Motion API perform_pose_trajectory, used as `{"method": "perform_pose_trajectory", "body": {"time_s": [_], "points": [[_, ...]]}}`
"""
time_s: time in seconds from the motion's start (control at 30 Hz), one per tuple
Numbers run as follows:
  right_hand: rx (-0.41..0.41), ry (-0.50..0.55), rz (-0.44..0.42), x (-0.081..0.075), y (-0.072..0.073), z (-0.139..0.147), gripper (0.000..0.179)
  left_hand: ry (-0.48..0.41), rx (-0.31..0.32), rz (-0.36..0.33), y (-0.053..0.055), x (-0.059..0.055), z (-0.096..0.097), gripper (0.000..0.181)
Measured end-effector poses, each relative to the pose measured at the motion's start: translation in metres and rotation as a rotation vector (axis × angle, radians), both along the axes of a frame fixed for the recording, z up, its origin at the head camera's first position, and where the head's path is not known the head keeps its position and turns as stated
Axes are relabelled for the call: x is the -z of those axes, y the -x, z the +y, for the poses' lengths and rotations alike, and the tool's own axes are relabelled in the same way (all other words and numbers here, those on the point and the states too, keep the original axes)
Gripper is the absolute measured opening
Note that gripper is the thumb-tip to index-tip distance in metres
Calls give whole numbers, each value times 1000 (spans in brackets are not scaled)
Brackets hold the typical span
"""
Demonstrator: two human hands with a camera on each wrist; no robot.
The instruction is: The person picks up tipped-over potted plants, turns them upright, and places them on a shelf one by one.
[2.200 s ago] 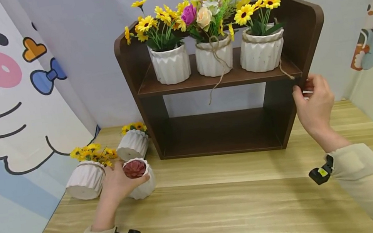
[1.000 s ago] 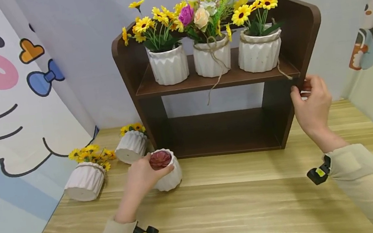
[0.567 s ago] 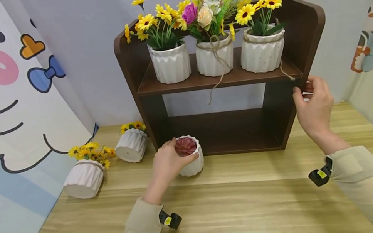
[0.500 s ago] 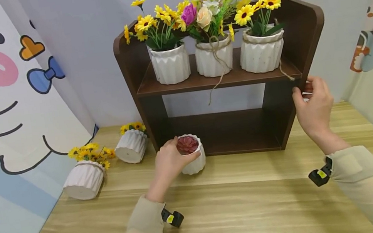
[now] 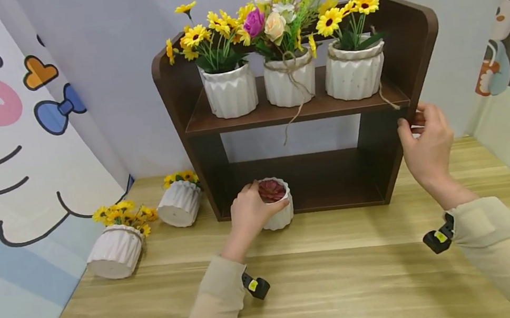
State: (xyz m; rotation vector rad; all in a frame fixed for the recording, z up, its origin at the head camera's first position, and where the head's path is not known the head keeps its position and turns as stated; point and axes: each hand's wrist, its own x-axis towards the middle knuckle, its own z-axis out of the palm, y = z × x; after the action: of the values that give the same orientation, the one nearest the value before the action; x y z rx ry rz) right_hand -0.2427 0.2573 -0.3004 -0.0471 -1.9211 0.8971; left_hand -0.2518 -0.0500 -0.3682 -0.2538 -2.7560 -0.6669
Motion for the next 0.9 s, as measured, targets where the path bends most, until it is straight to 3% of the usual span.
{"method": "perform_pose_trajectory", "body": {"time_s": [0.47,0.9], "points": [[5,-14,6,3,1,1,25,5,30,-11,18,4,23,82],[2,-19,20,1,0,-1,24,29,14,-4,31,4,50,73]]}}
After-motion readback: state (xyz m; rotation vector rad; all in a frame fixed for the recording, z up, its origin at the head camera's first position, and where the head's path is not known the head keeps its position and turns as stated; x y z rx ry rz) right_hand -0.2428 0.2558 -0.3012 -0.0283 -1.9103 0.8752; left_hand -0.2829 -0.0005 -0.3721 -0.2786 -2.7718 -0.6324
